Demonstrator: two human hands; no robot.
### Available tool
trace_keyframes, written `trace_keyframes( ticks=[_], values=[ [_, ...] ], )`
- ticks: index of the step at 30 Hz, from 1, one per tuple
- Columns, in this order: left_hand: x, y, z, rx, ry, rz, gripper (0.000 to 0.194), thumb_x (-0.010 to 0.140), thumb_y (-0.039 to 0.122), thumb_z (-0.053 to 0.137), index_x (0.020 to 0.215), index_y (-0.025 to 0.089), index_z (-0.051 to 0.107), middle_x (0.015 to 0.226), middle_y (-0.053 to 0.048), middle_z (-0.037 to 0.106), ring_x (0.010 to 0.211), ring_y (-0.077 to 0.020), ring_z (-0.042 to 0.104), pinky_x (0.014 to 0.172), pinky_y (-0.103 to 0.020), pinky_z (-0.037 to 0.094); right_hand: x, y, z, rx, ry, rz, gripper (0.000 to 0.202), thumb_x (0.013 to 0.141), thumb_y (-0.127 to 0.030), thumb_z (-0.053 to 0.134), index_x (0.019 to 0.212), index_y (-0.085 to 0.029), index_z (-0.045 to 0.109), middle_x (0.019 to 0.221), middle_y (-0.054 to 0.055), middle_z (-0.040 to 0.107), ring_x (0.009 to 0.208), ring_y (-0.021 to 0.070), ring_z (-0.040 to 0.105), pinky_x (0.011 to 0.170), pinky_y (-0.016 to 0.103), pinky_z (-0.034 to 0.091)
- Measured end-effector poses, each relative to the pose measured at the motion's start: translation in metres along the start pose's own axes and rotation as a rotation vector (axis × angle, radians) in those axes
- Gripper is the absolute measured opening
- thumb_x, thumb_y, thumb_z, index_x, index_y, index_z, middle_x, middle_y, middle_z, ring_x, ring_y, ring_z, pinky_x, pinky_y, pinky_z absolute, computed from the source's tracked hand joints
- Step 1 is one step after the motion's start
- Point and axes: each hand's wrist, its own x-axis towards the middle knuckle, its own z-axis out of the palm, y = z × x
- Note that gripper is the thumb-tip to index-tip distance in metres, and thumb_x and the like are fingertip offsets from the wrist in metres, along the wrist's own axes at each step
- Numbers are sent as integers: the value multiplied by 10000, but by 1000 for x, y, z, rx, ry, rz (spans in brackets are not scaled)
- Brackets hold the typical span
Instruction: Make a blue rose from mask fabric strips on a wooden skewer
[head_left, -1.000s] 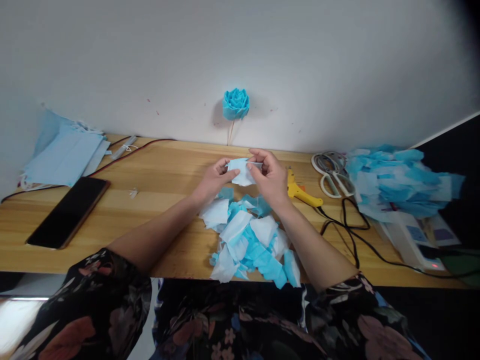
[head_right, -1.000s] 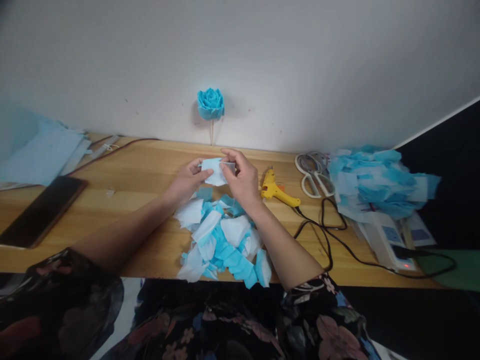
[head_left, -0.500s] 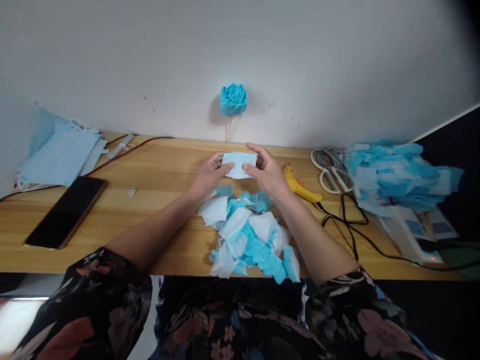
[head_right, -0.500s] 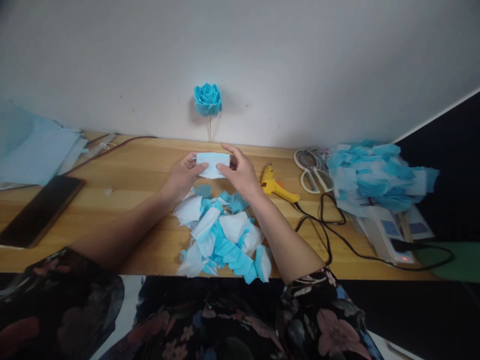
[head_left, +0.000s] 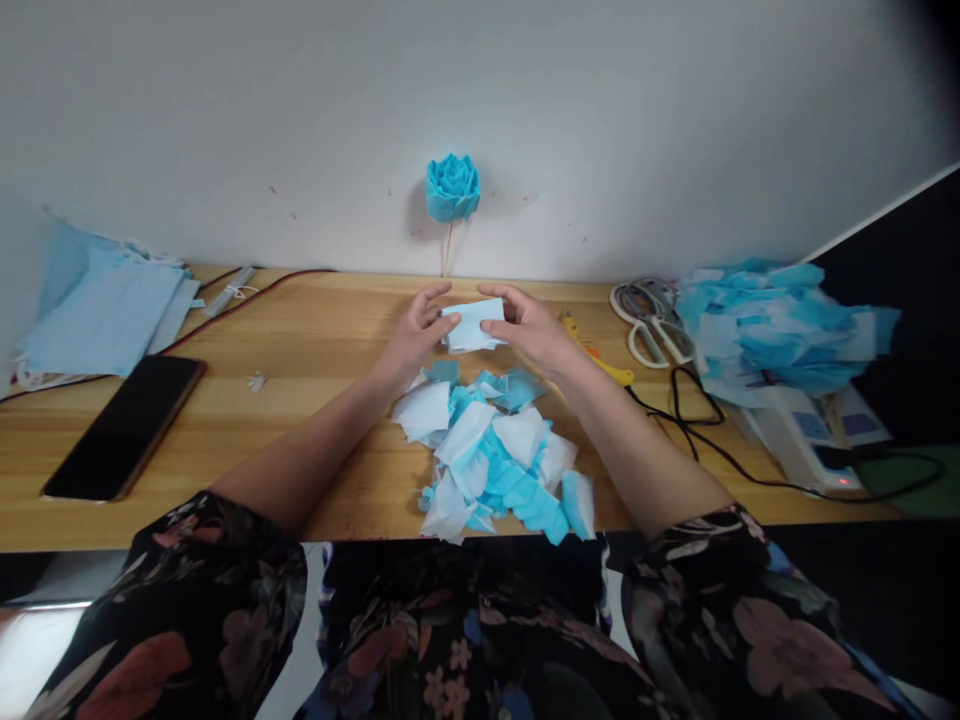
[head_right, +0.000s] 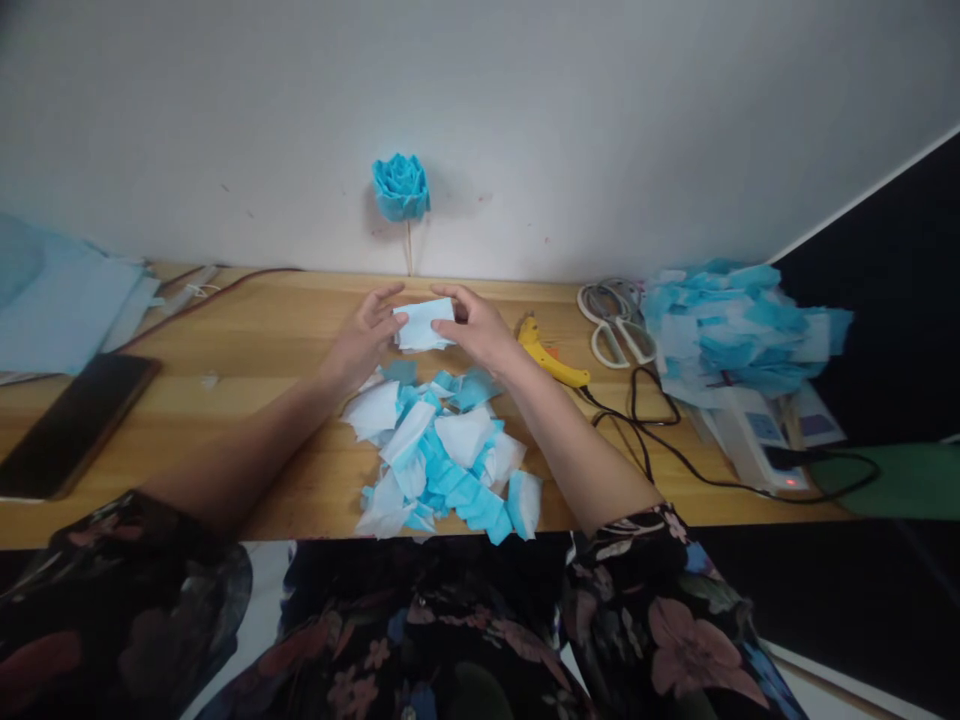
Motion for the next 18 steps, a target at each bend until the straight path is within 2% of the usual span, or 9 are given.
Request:
trace_keyframes(
  ticks=[6,10,14,18],
  values=[
    [5,-5,-6,56,55,44,530,865,390,768,1310,210,543,1014,-70,747,836,-169,700,753,-286,560,-8,10,-25,14,55,59,592,705,-327,784,1266,-227,626,919,7,732,806,187,681,719,336,581],
    [7,-8,-10,75,114,68,438,871,349,735,1248,201,566,946,-50,736,778,-148,681,717,-272,553,-14,26,-22,-27,21,100,599,753,-327,749,1326,-223,605,834,-5,714,727,178,658,650,321,564],
    [5,-6,-10,107,139,75,392,864,322,725,1209,207,580,919,-35,731,750,-136,666,717,-266,545,-17,34,-9,-392,68,21,633,779,-229,687,1405,-218,595,821,6,717,743,203,667,740,376,575],
    [2,-1,-7,172,116,88,363,857,302,732,1183,209,602,922,-41,740,755,-140,667,712,-261,526,-21,30,-2,-741,108,-72,634,794,-206,685,1423,-240,611,1002,76,772,923,289,716,914,490,560]
  ],
)
